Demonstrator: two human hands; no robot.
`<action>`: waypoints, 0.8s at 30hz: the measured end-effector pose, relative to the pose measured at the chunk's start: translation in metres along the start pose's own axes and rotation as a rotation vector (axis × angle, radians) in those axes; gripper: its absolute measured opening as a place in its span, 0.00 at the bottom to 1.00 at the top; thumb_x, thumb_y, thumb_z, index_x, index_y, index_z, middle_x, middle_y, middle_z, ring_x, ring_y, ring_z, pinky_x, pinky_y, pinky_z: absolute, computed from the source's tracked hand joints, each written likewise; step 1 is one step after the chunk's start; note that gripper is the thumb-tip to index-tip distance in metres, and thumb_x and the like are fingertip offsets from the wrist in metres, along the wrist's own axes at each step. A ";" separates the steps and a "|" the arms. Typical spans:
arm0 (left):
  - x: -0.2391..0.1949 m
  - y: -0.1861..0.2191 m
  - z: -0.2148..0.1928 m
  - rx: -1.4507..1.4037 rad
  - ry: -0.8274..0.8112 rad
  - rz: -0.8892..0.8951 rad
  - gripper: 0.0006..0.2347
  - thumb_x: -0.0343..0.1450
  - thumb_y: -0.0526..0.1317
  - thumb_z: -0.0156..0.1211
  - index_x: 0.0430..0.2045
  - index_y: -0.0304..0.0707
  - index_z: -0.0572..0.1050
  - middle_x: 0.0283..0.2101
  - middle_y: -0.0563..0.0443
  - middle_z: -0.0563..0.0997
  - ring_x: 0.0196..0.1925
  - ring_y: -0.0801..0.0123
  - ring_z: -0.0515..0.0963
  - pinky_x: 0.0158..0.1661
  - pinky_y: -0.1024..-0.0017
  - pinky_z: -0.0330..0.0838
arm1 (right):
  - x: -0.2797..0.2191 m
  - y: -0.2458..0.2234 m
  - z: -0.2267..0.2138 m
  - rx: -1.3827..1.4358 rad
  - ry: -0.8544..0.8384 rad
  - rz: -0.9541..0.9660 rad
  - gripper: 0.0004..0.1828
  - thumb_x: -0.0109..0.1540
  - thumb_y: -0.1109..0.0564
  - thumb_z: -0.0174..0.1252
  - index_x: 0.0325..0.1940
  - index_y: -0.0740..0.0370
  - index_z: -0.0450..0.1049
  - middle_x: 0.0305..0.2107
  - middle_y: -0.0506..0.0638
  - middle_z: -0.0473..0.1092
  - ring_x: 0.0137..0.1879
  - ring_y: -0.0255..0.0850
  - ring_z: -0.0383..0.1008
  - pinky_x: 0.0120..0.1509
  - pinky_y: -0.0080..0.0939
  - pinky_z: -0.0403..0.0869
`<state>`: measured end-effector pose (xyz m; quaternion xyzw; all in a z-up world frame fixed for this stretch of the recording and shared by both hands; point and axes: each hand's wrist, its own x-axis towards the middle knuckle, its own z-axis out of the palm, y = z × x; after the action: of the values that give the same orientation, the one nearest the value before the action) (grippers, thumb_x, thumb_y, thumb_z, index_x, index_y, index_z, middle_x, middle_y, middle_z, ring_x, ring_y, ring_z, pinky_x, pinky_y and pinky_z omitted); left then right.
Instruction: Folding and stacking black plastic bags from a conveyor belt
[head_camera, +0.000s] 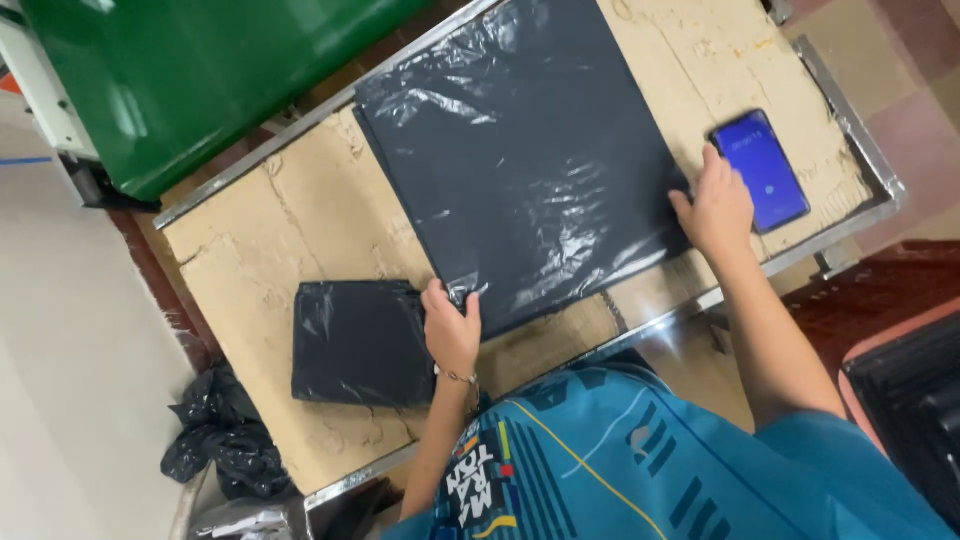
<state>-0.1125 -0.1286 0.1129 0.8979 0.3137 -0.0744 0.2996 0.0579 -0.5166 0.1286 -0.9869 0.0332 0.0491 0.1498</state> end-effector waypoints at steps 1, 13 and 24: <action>0.000 0.008 0.002 0.181 0.177 0.179 0.29 0.67 0.52 0.66 0.60 0.41 0.66 0.54 0.38 0.79 0.52 0.45 0.81 0.42 0.51 0.80 | 0.019 -0.011 -0.008 -0.065 0.108 -0.130 0.41 0.61 0.52 0.70 0.72 0.66 0.59 0.54 0.67 0.72 0.58 0.63 0.75 0.61 0.60 0.73; 0.085 0.139 0.062 0.367 0.118 1.033 0.28 0.72 0.58 0.58 0.63 0.41 0.70 0.73 0.50 0.64 0.78 0.56 0.56 0.66 0.38 0.59 | 0.338 -0.163 0.054 -0.137 -0.186 -0.513 0.56 0.51 0.47 0.67 0.79 0.64 0.49 0.73 0.62 0.50 0.77 0.60 0.49 0.73 0.67 0.55; 0.146 0.090 0.046 -1.036 -0.304 0.071 0.31 0.77 0.62 0.22 0.56 0.44 0.74 0.61 0.47 0.79 0.65 0.64 0.78 0.64 0.54 0.63 | 0.200 -0.126 0.020 0.362 0.351 -0.749 0.13 0.53 0.64 0.65 0.42 0.59 0.78 0.36 0.53 0.68 0.45 0.56 0.66 0.45 0.54 0.66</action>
<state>0.0607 -0.1357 0.0732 0.6219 0.2319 -0.0291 0.7474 0.2651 -0.4011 0.1253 -0.8822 -0.2934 -0.1831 0.3195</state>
